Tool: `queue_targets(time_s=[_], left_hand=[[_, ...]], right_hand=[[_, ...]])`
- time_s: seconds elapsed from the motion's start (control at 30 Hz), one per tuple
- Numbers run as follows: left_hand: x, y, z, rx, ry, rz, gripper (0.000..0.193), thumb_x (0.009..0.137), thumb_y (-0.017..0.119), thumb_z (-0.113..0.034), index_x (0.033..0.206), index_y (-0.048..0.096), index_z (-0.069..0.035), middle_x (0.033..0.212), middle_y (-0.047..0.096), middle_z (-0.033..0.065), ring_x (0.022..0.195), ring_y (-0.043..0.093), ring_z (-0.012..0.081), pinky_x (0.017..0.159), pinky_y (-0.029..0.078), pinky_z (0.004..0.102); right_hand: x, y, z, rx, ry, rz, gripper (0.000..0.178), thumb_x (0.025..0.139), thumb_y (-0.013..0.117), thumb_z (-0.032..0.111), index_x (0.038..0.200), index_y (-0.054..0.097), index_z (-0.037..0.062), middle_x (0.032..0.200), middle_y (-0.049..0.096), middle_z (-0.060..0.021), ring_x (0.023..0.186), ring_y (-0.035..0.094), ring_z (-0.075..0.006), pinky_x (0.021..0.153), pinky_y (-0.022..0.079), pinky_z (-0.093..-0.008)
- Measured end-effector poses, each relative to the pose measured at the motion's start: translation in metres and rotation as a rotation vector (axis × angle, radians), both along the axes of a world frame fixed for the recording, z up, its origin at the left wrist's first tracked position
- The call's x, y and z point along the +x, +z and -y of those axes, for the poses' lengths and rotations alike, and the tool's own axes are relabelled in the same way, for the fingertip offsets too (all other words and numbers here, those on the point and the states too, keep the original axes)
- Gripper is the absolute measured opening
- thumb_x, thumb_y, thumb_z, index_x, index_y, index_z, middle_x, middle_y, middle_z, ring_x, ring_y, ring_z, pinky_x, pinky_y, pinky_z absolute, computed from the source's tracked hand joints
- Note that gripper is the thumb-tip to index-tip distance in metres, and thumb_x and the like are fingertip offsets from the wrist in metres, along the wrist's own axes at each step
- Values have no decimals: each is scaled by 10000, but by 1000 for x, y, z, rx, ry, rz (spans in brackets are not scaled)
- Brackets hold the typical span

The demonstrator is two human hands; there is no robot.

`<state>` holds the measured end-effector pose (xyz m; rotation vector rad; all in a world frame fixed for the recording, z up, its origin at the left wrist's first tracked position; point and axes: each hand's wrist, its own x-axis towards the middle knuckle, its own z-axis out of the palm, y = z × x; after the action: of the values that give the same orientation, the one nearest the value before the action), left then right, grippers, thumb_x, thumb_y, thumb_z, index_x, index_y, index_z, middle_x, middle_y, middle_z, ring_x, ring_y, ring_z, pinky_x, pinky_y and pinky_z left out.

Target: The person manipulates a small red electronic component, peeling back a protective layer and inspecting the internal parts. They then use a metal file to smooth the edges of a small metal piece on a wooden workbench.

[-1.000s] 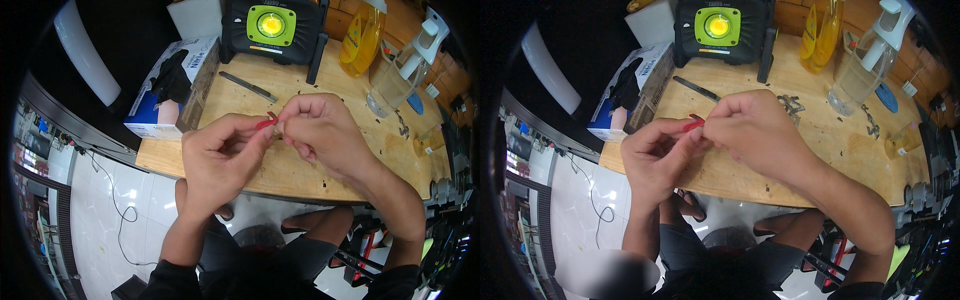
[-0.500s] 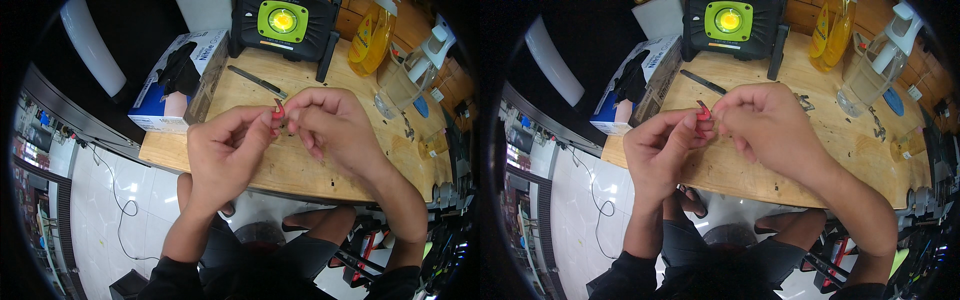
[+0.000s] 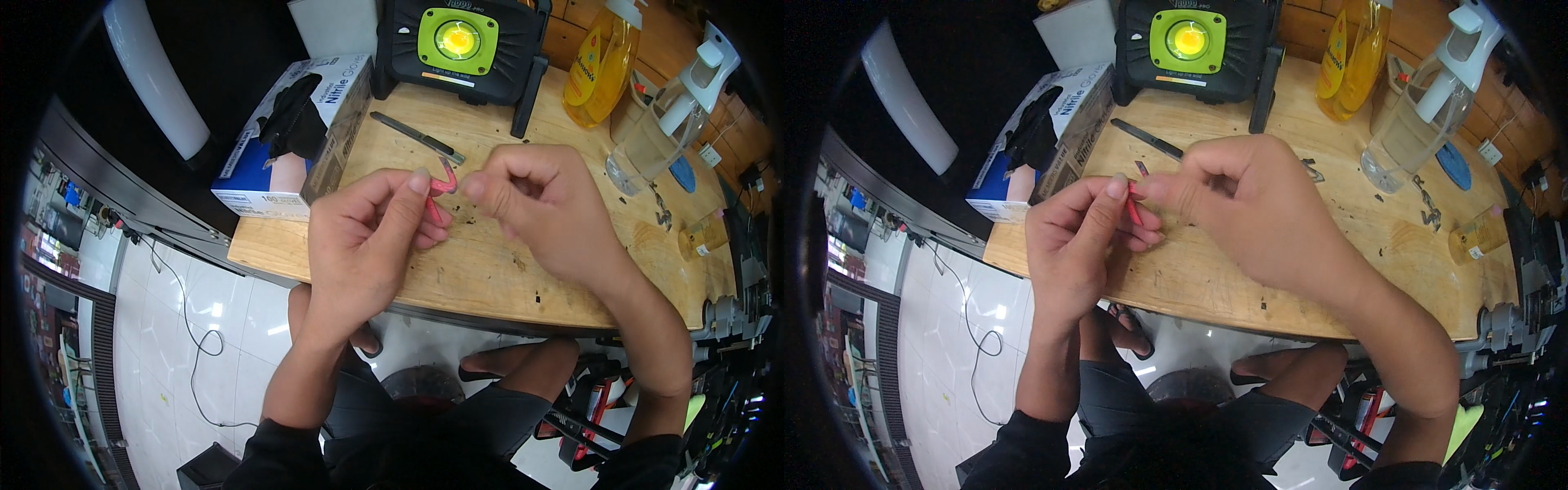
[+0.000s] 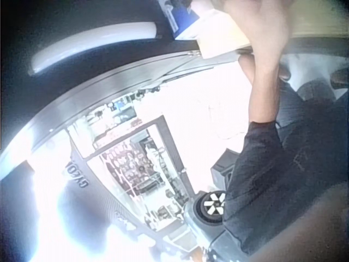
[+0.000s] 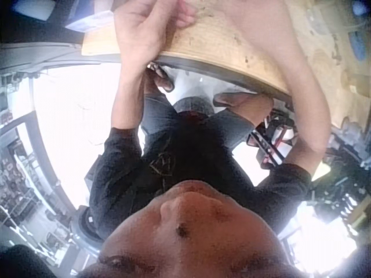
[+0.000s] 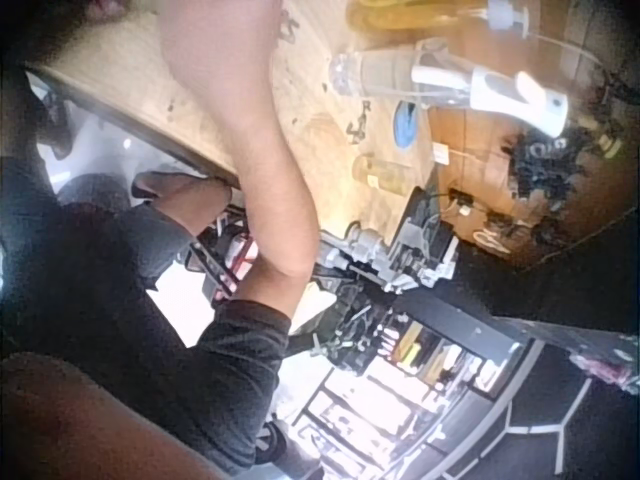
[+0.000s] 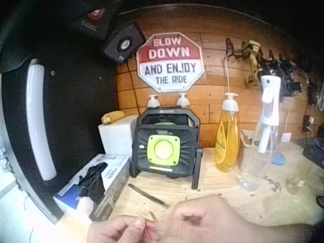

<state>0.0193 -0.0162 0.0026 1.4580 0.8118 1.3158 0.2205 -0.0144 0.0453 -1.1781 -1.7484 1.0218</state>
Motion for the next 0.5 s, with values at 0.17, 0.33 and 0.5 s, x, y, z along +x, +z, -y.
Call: queue_targets(time_s=[0.17,0.33,0.5], left_hand=[[3,5,3,-28,-11,-76,283,1080,569,-194,1084,694,60,842,746,113,751,728,137,685,578,233],[-2,2,-1,-73,-25,95,262,1070,592,-192,1078,696,48,951,749,111,830,721,124,726,573,235],[4,2,4,43,53,-83,197,1030,658,-140,1097,704,39,992,748,98,844,702,100,737,567,232]], right_hand=[[-4,-8,-1,9,71,-185,188,981,714,162,925,701,-17,690,663,-2,566,547,-14,496,399,-207],[2,6,0,-125,66,-148,170,976,693,138,903,691,-15,675,638,4,543,563,-31,480,418,-215],[3,2,0,-111,55,-167,151,959,691,106,870,682,-16,667,623,15,550,560,-26,493,415,-211]])
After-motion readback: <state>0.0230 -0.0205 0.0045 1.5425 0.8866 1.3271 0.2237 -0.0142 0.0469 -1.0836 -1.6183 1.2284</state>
